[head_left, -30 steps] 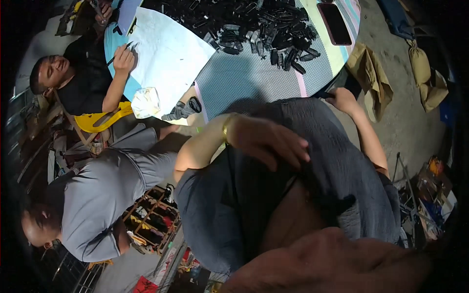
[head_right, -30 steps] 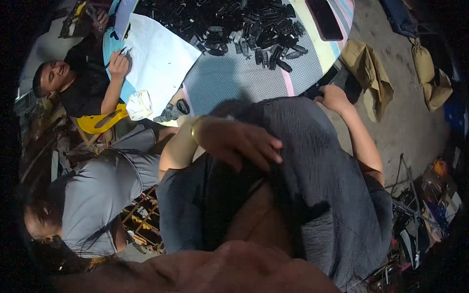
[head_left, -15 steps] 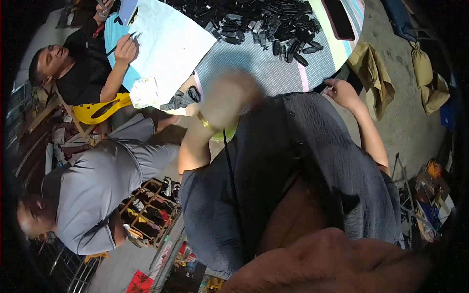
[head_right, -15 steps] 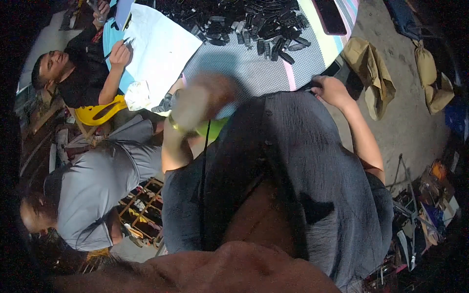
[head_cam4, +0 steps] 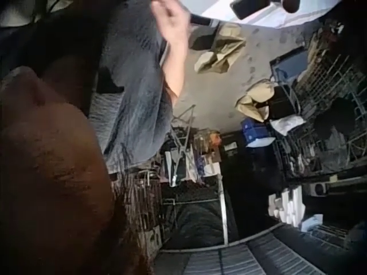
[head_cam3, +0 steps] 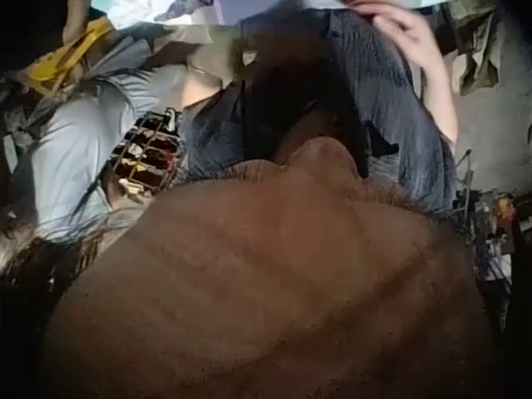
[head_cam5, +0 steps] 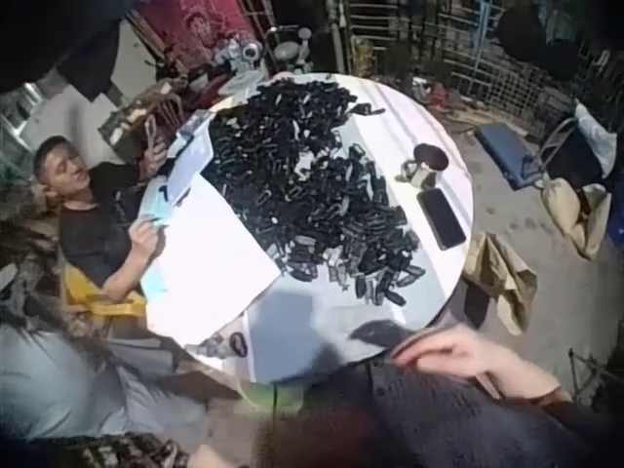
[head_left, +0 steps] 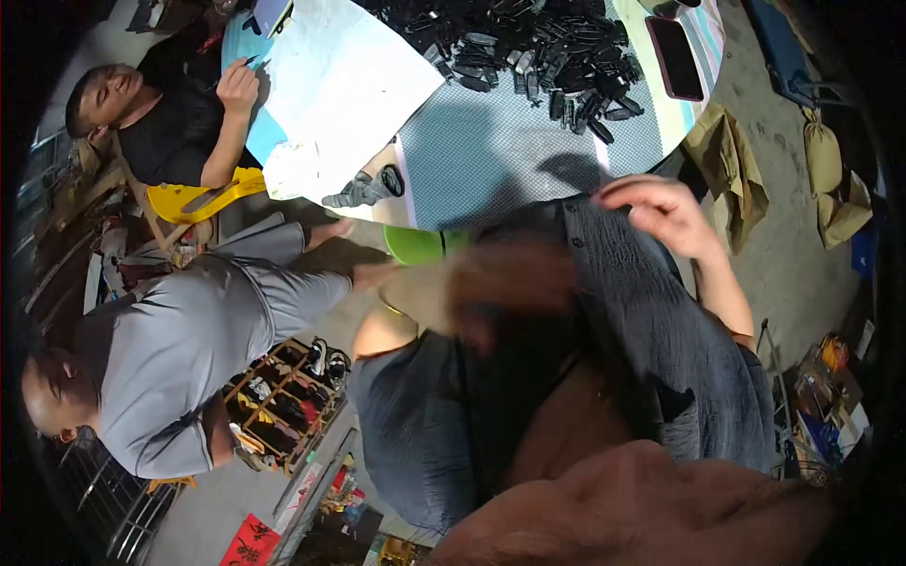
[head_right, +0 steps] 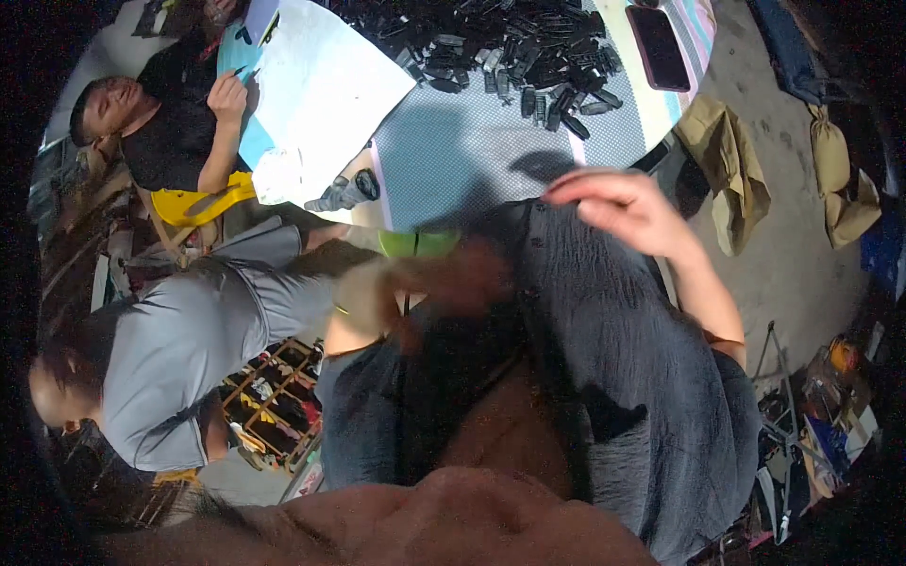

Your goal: Sorting and inspecting a large pile of small black plastic clips or fasteners on a table.

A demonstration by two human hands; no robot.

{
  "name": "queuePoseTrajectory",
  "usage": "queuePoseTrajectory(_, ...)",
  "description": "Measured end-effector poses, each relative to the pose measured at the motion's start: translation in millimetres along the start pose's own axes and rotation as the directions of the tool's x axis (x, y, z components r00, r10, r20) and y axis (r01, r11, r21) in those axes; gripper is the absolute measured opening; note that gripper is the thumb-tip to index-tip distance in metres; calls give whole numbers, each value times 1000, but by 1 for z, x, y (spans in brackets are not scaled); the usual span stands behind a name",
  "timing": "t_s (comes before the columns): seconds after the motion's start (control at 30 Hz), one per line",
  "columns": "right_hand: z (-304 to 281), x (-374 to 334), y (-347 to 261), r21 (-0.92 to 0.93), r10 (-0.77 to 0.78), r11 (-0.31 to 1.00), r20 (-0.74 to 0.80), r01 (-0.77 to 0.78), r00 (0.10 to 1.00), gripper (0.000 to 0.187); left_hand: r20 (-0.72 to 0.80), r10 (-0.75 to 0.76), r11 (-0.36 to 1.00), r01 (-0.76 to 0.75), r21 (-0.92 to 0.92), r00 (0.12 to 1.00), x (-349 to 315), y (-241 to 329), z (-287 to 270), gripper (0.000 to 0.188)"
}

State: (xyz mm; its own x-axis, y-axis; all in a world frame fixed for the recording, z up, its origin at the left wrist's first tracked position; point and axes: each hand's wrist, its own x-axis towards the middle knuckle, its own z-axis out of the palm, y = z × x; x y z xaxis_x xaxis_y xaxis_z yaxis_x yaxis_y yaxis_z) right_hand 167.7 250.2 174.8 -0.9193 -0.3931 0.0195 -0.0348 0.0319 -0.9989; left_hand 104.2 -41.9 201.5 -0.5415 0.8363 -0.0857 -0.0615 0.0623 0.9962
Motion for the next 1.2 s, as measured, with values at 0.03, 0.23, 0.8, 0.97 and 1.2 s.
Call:
queuePoseTrajectory(0.03,11,12,0,34,-56,998,146,51,988,22,123,25,1000,-26,9,992,0,-2,8,42)
queuePoseTrajectory(0.23,43,31,89,-648,-64,752,115,124,991,26,299,-270,861,90,501,916,9,-48,-18,34)
queuePoseTrajectory(0.8,-38,-141,131,-779,224,275,-519,-564,825,33,-24,-88,650,76,757,996,27,-113,5,37)
queuePoseTrajectory(0.97,8,-10,79,-839,-192,544,-137,-11,972,32,61,-99,556,5,831,993,45,-114,5,39)
queuePoseTrajectory(1.2,-10,-37,101,-760,67,553,-368,-342,927,18,36,142,660,-122,742,989,60,-138,-6,48)
